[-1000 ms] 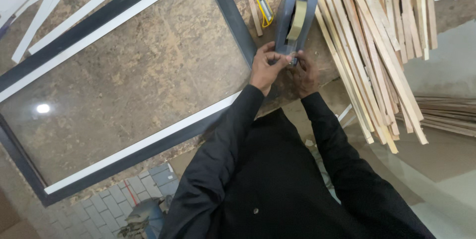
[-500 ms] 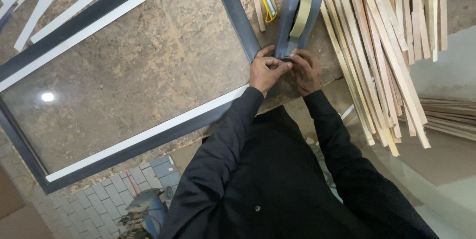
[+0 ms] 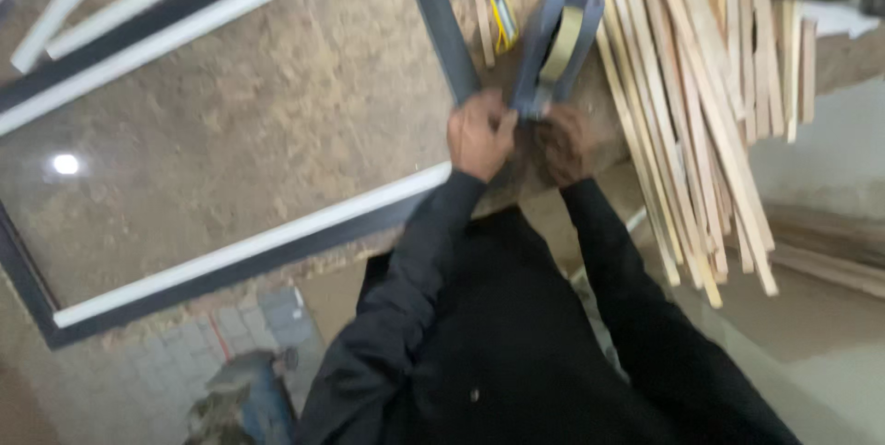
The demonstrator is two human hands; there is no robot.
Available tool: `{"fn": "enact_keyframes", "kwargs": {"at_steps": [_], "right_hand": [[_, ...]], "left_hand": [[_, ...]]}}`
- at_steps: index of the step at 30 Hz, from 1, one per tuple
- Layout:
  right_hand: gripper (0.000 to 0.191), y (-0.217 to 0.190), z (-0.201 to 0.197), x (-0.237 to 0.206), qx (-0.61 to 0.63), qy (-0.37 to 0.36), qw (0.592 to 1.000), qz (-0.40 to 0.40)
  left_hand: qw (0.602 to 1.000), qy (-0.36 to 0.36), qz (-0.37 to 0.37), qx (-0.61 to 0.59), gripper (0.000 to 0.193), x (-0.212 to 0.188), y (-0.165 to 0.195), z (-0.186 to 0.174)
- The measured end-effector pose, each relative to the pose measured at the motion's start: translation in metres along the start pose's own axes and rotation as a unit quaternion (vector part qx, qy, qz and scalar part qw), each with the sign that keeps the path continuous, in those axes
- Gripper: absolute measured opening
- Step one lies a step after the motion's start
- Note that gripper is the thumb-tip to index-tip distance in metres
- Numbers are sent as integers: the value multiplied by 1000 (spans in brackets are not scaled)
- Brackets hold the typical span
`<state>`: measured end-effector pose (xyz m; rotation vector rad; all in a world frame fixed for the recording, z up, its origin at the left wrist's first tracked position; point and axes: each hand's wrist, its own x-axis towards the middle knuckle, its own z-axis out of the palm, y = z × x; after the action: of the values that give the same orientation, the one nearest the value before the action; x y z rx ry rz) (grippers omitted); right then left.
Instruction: The person fits thin white strips along the inner edges of a dark rectangular frame lying over glass on a workbench, pressing them into place by hand. They use a utility knife to trim a strip to length and a tape dispenser at the bench, then continue aligning and pressing strips around the frame corners.
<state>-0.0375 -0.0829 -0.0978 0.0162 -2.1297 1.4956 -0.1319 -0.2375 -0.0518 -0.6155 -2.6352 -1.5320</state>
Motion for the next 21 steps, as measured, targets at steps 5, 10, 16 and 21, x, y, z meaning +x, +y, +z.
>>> {"fn": "enact_keyframes", "kwargs": {"at_steps": [5, 10, 16, 21], "right_hand": [[74, 4, 10, -5, 86, 51, 994, 41], [77, 2, 14, 0, 12, 74, 997, -4], [65, -10, 5, 5, -188, 61, 975, -97], [53, -19, 2, 7, -187, 35, 979, -70]], "left_hand": [[994, -83, -18, -66, 63, 22, 25, 8], [969, -115, -156, -152, 81, 25, 41, 12], [919, -128, -278, -250, 80, -6, 32, 2], [961, -101, -195, -167, 78, -9, 12, 13]]}}
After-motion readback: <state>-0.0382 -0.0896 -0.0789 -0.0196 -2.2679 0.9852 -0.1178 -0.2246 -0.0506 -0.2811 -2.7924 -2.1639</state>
